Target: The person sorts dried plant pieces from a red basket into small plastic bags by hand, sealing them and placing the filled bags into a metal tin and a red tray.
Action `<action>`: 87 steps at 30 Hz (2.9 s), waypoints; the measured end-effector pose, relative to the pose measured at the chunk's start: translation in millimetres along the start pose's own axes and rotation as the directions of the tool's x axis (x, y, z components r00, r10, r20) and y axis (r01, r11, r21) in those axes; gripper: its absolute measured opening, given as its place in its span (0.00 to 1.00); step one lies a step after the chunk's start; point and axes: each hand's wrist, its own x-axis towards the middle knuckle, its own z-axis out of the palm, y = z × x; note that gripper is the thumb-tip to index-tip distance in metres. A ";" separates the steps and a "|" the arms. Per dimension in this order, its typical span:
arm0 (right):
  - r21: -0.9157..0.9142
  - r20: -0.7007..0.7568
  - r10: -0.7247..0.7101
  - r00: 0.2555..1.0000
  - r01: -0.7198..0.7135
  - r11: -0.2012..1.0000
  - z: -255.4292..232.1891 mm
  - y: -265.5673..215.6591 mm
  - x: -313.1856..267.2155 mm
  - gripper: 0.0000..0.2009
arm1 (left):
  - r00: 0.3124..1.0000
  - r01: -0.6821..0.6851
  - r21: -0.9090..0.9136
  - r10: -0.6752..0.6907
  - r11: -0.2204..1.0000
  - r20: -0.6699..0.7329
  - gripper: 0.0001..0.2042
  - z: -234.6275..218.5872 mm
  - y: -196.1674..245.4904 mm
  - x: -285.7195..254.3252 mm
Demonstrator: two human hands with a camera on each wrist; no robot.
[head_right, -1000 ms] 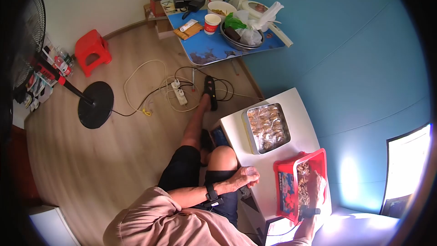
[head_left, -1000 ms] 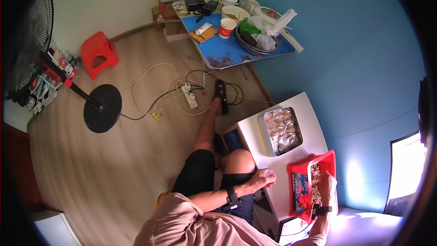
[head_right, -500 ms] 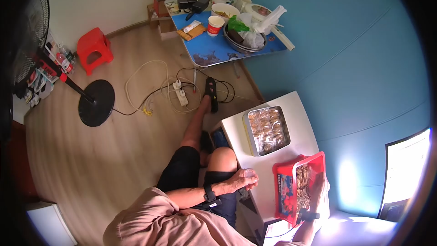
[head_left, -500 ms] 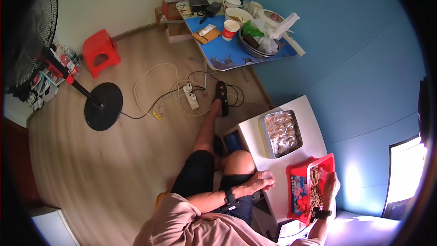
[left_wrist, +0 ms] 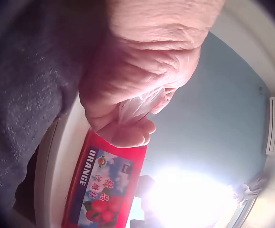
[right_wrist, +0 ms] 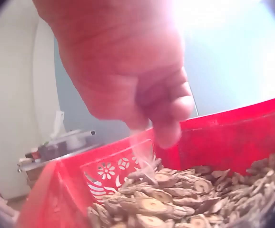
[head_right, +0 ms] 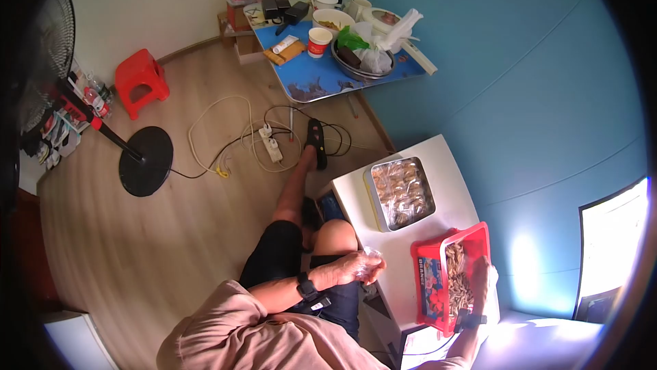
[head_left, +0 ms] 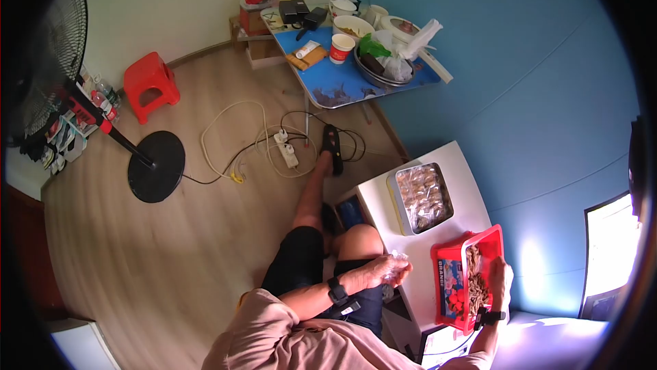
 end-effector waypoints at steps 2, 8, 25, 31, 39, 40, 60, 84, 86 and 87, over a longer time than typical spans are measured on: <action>0.248 -0.047 0.112 0.993 -0.097 0.964 -11.7 -7.9 4.9 0.05 | 1.000 0.003 0.011 -0.003 1.000 -0.001 0.11 -2.2 7.2 -6.9; 0.833 0.189 0.051 0.981 -0.188 0.520 -107.6 -136.0 -3.9 0.11 | 0.992 0.124 -0.035 -0.123 0.992 0.026 0.12 1.2 32.2 -34.6; 0.744 -0.080 -0.883 0.462 0.617 0.255 -49.6 -312.1 -13.0 0.04 | 0.995 0.022 -0.153 -0.007 0.988 0.095 0.33 18.7 33.2 -130.2; 0.622 -0.060 -0.881 0.469 0.708 0.335 -43.1 -306.1 -16.8 0.05 | 0.982 -0.039 0.023 0.034 0.999 0.188 0.29 23.9 29.4 -136.3; 0.668 -0.114 -0.826 0.553 0.658 0.348 -31.0 -291.8 -23.1 0.06 | 0.986 0.101 0.080 -0.110 0.992 0.121 0.09 25.1 30.8 -123.5; 0.691 -0.134 -0.804 0.579 0.637 0.343 -27.7 -290.3 -25.0 0.07 | 0.986 0.106 0.080 -0.115 0.991 0.120 0.09 23.7 30.5 -122.6; 0.962 0.022 -0.518 0.855 0.122 0.242 25.1 -280.7 -54.5 0.07 | 0.994 0.110 0.109 -0.110 0.988 -0.014 0.13 18.8 29.6 -116.6; 0.870 0.136 -0.620 0.773 0.206 0.448 26.3 -285.7 -75.2 0.19 | 0.949 0.297 0.042 -0.290 0.954 -0.124 0.08 -5.6 11.3 -115.8; 0.872 0.140 -0.660 0.738 0.224 0.435 31.1 -283.1 -78.2 0.21 | 0.948 0.310 0.029 -0.306 0.950 -0.088 0.08 -7.4 9.6 -116.1; 0.875 0.140 -0.697 0.703 0.241 0.420 31.3 -283.1 -77.5 0.23 | 0.945 0.323 0.020 -0.322 0.946 -0.052 0.08 -8.6 9.2 -116.0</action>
